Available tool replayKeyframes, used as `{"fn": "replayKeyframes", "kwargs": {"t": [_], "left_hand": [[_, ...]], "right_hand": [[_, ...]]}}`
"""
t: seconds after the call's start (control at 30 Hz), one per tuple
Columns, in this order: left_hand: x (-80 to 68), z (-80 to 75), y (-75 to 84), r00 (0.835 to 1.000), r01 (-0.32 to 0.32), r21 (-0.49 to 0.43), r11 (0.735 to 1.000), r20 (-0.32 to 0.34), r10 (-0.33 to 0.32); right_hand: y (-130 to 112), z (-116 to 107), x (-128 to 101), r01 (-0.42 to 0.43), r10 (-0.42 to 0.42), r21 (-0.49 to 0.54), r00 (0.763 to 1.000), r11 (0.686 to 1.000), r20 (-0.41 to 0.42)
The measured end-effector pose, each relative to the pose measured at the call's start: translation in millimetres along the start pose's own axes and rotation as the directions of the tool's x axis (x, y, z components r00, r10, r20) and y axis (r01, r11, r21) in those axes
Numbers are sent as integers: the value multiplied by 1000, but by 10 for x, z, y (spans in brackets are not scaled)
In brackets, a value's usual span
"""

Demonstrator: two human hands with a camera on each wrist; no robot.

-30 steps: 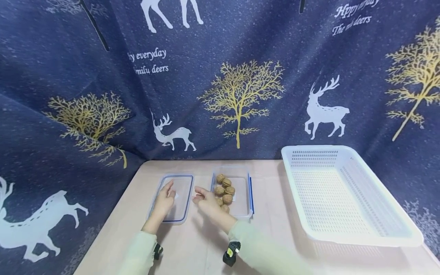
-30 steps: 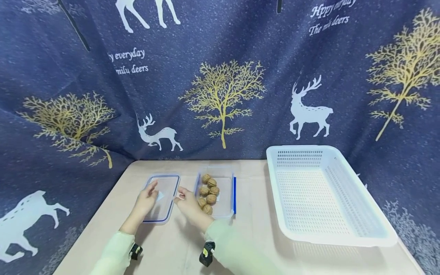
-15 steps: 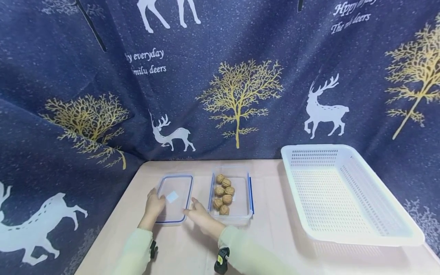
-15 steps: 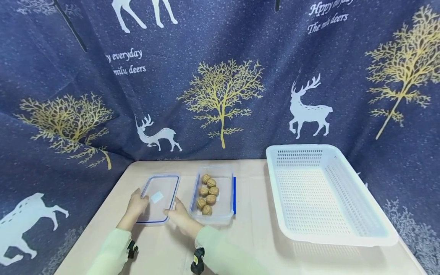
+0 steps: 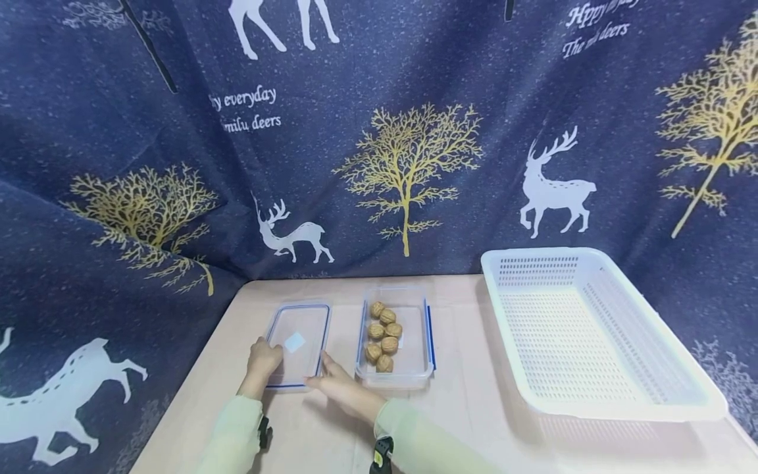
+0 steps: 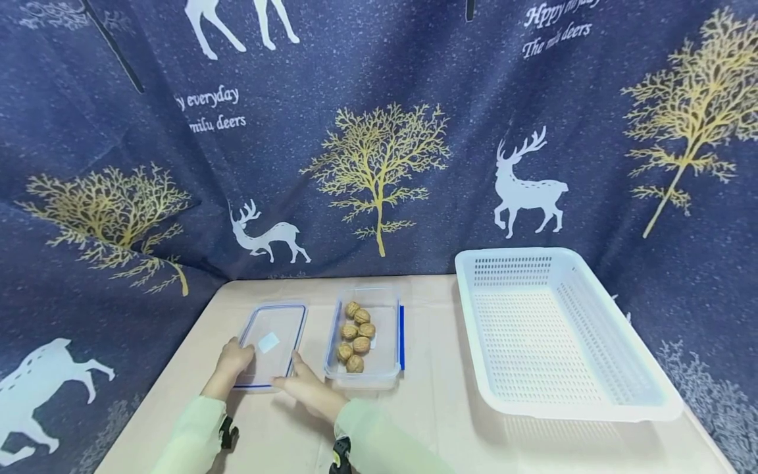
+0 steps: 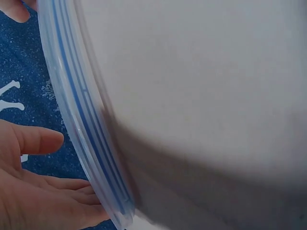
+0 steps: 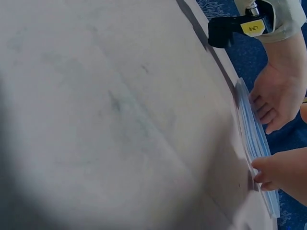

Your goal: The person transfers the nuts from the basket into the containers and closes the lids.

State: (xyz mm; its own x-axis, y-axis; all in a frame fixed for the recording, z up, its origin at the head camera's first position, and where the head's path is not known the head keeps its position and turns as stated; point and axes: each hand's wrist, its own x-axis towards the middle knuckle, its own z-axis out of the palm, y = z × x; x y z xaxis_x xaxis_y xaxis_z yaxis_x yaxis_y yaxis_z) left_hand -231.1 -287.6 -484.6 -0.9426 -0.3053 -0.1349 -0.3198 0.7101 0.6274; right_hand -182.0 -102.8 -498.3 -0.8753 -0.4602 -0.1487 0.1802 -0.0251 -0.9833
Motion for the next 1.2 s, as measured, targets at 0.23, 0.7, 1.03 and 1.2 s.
{"fn": "replayKeyframes", "kwargs": {"t": [0.23, 0.7, 1.03, 1.2], "left_hand": [[-39, 0, 2, 999, 41, -57, 998, 8, -41], [-124, -88, 86, 998, 41, -126, 991, -41, -46], [-130, -190, 148, 997, -13, -130, 991, -73, 4], [-181, -255, 245, 997, -29, -204, 979, -82, 12]], "right_hand": [[25, 18, -5, -10, 10, -41, 1000, 999, -6], [-63, -6, -31, 5, -6, -91, 1000, 996, -10], [-204, 9, -85, 38, -40, -80, 999, 996, -26], [-289, -30, -113, 55, -57, -81, 998, 995, -23]]}}
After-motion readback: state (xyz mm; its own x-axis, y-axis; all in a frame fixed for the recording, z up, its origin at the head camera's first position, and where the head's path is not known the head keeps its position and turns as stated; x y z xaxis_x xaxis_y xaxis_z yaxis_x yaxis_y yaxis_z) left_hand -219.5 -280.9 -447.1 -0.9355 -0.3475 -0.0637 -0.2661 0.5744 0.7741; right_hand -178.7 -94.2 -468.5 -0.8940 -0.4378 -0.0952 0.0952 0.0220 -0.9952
